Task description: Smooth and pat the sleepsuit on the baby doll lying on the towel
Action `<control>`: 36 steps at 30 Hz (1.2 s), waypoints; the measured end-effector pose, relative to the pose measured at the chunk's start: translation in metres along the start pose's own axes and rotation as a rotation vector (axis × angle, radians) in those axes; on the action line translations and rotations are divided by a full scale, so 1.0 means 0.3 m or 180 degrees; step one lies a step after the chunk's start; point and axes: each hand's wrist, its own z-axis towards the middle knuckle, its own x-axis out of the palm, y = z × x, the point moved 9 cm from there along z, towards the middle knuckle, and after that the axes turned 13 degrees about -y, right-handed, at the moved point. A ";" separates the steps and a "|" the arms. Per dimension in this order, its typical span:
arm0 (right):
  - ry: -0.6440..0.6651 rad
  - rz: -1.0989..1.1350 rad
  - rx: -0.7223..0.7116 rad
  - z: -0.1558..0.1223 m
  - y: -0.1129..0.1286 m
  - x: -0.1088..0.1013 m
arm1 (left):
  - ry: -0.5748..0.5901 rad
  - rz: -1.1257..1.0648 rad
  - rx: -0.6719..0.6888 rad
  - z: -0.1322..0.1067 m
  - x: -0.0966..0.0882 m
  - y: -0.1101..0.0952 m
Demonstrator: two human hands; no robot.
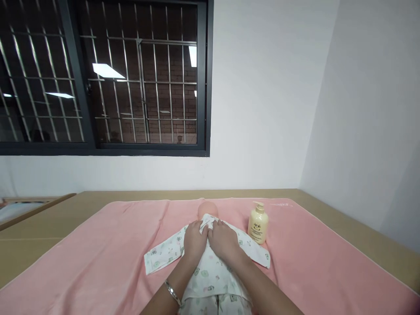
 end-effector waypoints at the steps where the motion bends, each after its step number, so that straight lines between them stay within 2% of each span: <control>1: 0.0024 0.0071 0.0024 0.009 -0.014 0.010 | -0.0031 -0.0070 0.0010 -0.002 -0.003 -0.002; 7: 0.0039 0.0229 0.0003 0.038 -0.058 0.071 | -0.0170 -0.0184 0.0028 -0.005 -0.013 -0.007; 18: -0.0157 0.0141 -0.0096 0.028 -0.036 0.044 | -0.0158 -0.0028 0.0013 -0.011 -0.032 -0.025; 25: -0.0012 0.0405 -0.0101 0.037 -0.049 0.033 | -0.0292 0.0464 0.0039 -0.027 -0.064 -0.048; 31: 0.0074 0.0368 -0.0168 0.034 -0.033 -0.003 | -0.0024 0.0900 -0.0154 -0.019 -0.054 -0.028; 36: 0.0496 0.0088 -0.0389 -0.020 -0.007 -0.078 | 0.0124 0.0993 -0.0237 -0.013 -0.038 -0.005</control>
